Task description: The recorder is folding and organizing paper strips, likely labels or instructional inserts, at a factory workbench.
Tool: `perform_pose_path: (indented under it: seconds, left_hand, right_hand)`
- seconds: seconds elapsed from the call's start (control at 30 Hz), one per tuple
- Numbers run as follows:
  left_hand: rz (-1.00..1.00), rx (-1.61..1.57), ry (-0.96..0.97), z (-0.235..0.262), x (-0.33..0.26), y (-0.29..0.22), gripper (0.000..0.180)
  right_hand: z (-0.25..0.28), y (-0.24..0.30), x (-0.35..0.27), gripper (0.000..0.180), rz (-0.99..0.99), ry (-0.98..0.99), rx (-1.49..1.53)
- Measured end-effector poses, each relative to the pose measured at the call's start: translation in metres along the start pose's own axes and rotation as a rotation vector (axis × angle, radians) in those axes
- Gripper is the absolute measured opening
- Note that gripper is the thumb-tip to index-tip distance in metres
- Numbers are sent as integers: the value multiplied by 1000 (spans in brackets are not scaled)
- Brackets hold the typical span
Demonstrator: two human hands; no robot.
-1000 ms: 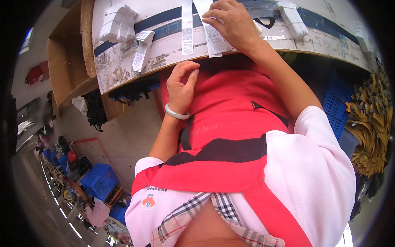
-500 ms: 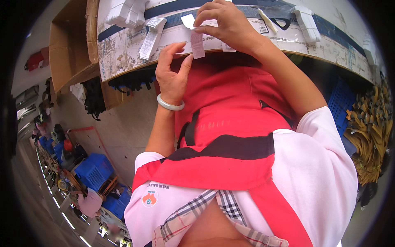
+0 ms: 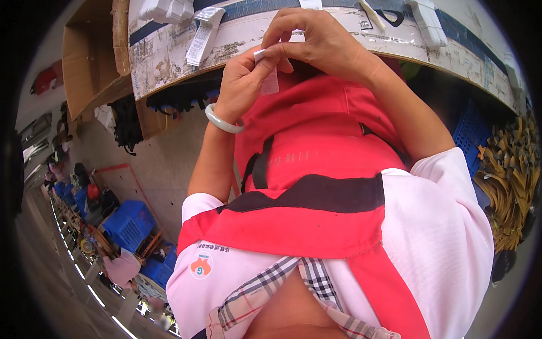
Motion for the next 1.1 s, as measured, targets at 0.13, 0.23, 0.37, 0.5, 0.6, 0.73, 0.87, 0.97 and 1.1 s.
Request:
perform_pose_path:
  seconds: [0.13, 0.23, 0.37, 0.5, 0.6, 0.73, 0.87, 0.97, 1.1]
  left_hand:
    - [-22, -54, 1, -4, 0, 4, 28]
    - [-2, -47, 7, -5, 1, 4, 28]
    - [-13, -57, -18, -12, -3, 9, 25]
    - [99, -125, -9, -5, -2, 18, 27]
    - [162, -238, -117, 7, 13, 18, 30]
    - [100, 66, -221, 11, 67, 2, 28]
    - [-101, 833, -255, 10, 128, -6, 27]
    - [-89, 1033, -251, 0, 147, -7, 26]
    - [-108, 1010, -215, -17, 151, -7, 25]
  right_hand:
    - [0, -2, -2, 10, -34, 12, 52]
    - [1, -2, -2, 9, -17, 1, 70]
    - [-2, -3, -9, 10, -91, 39, 101]
    - [10, -22, -14, 9, -173, 134, 141]
    - [35, -51, -12, 15, -121, -210, -412]
    - [53, -88, 0, 13, -161, -352, -685]
    - [50, -110, 7, 11, -170, -385, -881]
    - [45, -113, 3, 11, -206, -377, -893]
    - [43, -116, -9, 10, -155, -464, -823]
Point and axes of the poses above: each hand's wrist, its own x-axis towards the middle knuckle, its own z-axis out of the back of the hand, y = z × x, the point moved 1 cm from there along x, towards the middle knuckle, and after that the axes turned 13 degrees about -x, right-handed, at the moved point
